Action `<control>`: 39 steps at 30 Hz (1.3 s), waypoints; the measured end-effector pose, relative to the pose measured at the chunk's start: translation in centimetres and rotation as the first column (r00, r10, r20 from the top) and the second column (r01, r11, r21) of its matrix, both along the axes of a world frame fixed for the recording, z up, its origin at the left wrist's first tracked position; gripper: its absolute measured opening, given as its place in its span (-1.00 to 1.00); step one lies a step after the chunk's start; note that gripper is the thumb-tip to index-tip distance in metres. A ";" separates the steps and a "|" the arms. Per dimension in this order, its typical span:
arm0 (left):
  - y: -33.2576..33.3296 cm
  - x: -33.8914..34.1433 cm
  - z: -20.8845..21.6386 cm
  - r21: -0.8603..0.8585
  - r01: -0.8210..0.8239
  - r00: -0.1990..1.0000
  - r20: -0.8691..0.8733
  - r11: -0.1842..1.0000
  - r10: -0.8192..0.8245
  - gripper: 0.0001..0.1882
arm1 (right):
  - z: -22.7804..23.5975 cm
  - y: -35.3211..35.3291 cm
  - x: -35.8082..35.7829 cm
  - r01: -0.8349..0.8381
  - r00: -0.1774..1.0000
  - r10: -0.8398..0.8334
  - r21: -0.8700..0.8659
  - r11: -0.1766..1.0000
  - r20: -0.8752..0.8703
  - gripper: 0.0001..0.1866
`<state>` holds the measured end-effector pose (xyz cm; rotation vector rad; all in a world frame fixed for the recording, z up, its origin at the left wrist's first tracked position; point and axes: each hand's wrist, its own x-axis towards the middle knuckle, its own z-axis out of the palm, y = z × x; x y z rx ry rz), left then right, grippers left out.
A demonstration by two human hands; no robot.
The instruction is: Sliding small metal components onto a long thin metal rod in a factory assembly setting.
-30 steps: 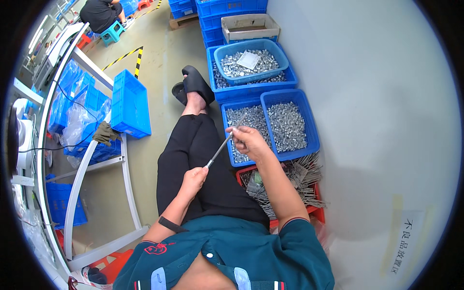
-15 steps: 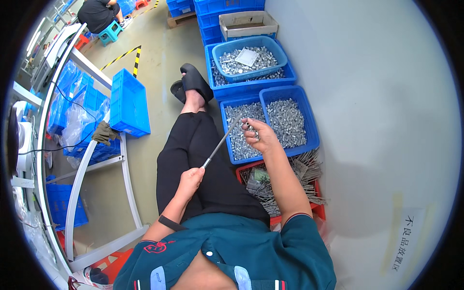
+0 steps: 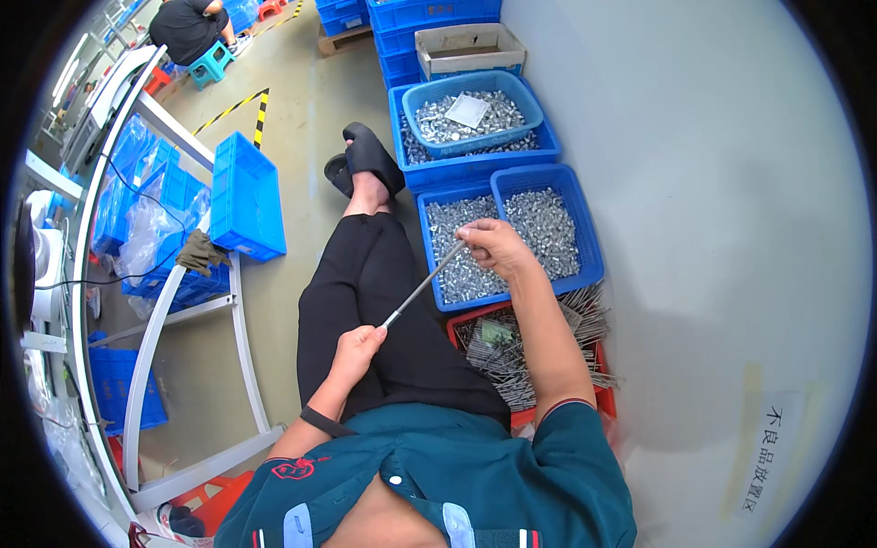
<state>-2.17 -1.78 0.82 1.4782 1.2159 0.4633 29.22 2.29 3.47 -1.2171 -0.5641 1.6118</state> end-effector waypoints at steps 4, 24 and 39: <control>0.4 0.9 -0.1 0.013 -0.032 0.998 0.063 0.999 0.031 -0.57 | 0.5 0.5 -1.7 -0.105 0.993 0.106 0.022 0.994 -0.041 -0.82; 0.1 -0.1 -0.4 -0.084 -0.009 0.994 0.105 0.996 0.018 -0.56 | -2.8 -0.2 -0.7 0.119 0.773 -0.138 -0.071 0.990 -0.619 -0.74; -0.4 0.2 -1.1 -0.024 -0.042 0.995 0.090 0.999 0.044 -0.57 | 0.6 0.1 -2.2 0.172 0.984 -0.175 0.065 0.983 0.038 -0.80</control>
